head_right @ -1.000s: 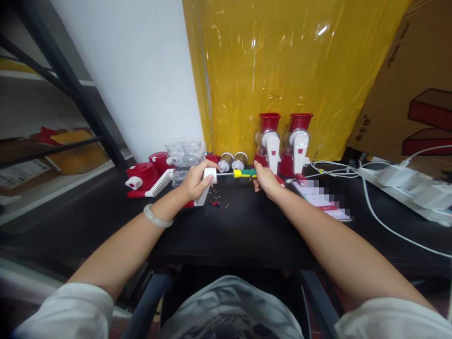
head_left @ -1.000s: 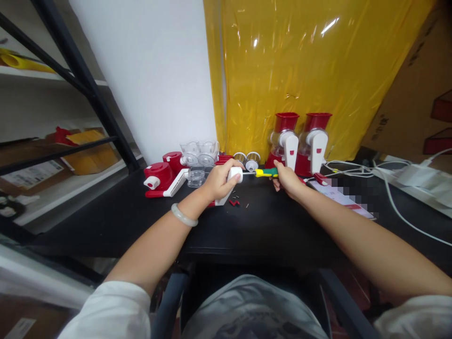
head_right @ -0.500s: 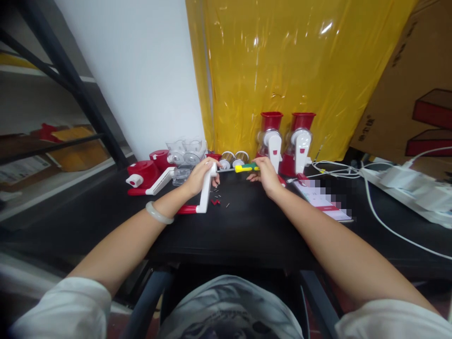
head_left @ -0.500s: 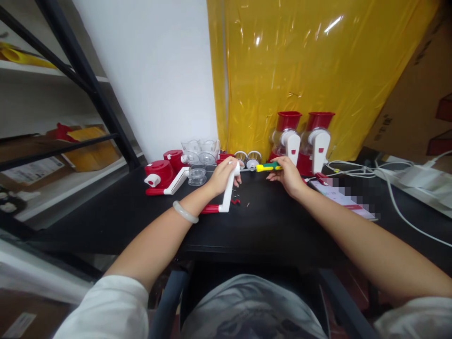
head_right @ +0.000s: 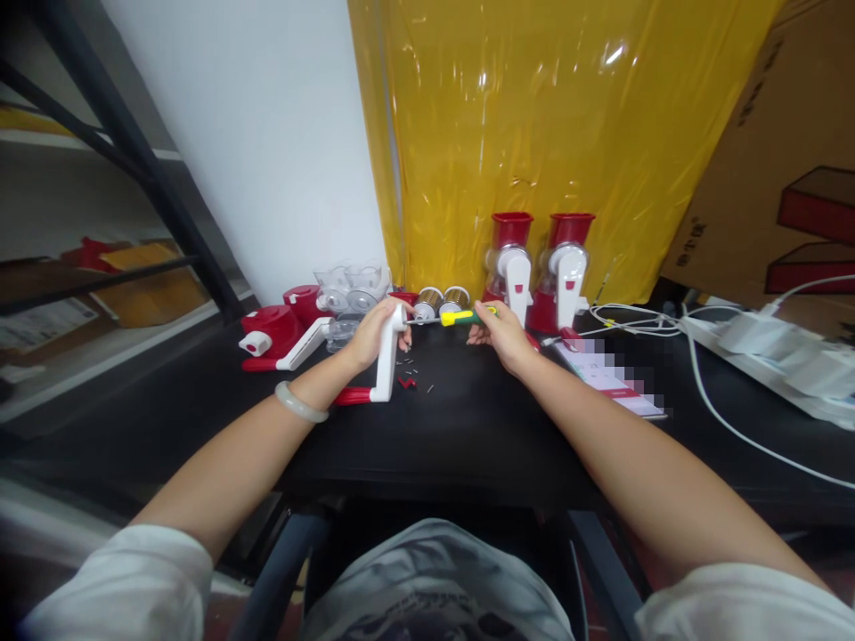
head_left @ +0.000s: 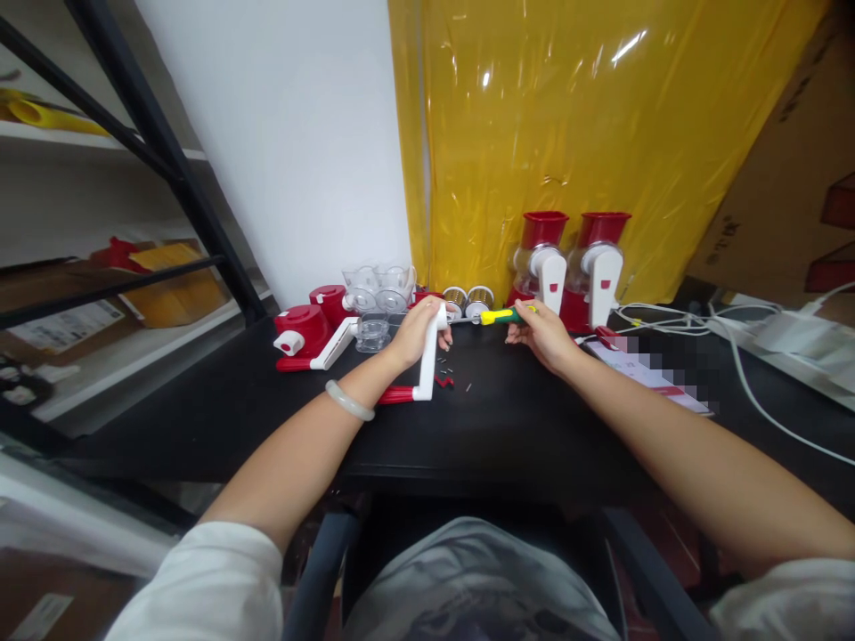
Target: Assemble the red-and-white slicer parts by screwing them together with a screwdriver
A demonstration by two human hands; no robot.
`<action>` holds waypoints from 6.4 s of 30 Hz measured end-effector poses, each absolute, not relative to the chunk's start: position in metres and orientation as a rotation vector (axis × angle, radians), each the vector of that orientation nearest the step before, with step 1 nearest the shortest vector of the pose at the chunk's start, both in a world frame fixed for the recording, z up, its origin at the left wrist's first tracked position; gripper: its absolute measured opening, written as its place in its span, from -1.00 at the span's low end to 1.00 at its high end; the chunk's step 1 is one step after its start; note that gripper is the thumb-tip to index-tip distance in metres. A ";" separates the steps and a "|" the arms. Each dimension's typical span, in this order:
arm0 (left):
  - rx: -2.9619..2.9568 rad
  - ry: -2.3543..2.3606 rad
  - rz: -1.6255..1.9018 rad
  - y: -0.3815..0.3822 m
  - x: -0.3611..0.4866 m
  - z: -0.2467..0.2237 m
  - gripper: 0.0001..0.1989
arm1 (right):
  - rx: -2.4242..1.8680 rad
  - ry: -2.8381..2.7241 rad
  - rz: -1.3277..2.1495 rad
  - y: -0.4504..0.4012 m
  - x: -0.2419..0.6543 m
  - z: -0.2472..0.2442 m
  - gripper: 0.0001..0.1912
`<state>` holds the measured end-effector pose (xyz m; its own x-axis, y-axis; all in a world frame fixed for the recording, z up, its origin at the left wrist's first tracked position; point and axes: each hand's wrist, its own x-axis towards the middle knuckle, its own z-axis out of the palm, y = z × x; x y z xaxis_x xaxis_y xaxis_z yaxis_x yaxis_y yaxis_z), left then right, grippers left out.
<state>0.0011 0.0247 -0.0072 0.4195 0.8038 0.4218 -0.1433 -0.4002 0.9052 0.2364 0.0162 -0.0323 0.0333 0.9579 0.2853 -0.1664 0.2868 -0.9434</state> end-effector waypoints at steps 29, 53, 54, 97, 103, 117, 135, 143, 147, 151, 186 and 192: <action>1.707 0.569 1.201 0.021 0.002 -0.008 -0.60 | -0.859 -1.157 1.094 0.019 0.236 -0.034 -0.71; 1.720 0.604 1.236 0.022 0.001 -0.008 -0.60 | -0.867 -1.203 1.033 0.016 0.235 -0.031 -0.73; 1.719 0.597 1.233 0.021 0.001 -0.007 -0.60 | -0.869 -1.205 1.046 0.016 0.235 -0.031 -0.72; 1.831 0.566 1.258 0.025 -0.002 -0.011 -0.65 | -0.900 -1.191 1.048 0.014 0.233 -0.030 -0.70; 1.822 0.557 1.259 0.027 -0.003 -0.012 -0.66 | -0.893 -1.226 1.042 0.014 0.234 -0.032 -0.60; 1.822 0.571 1.264 0.024 -0.002 -0.010 -0.64 | -0.898 -1.253 0.972 0.016 0.234 -0.033 -0.57; 1.879 0.578 1.267 0.018 -0.001 -0.006 -0.65 | -0.965 -1.229 1.010 0.018 0.236 -0.035 -0.66; 1.838 0.608 1.226 0.023 -0.002 -0.010 -0.68 | -0.861 -1.206 1.053 0.019 0.238 -0.033 -0.78; 1.835 0.609 1.219 0.024 -0.002 -0.012 -0.67 | -0.877 -1.216 1.065 0.019 0.239 -0.033 -0.76; 1.847 0.598 1.219 0.024 -0.002 -0.012 -0.66 | -0.888 -1.210 1.063 0.018 0.237 -0.034 -0.73; 1.992 0.593 1.231 0.017 -0.003 -0.007 -0.67 | -1.058 -1.146 1.070 0.019 0.235 -0.032 -0.52; 1.816 0.600 1.243 0.019 0.000 -0.007 -0.67 | -0.898 -1.148 1.093 0.016 0.235 -0.030 -0.79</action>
<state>0.0001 0.0191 -0.0073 0.3951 0.7591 0.5173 -0.0678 -0.5375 0.8405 0.2353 0.0164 -0.0303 0.0550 0.9688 0.2415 -0.1935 0.2476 -0.9493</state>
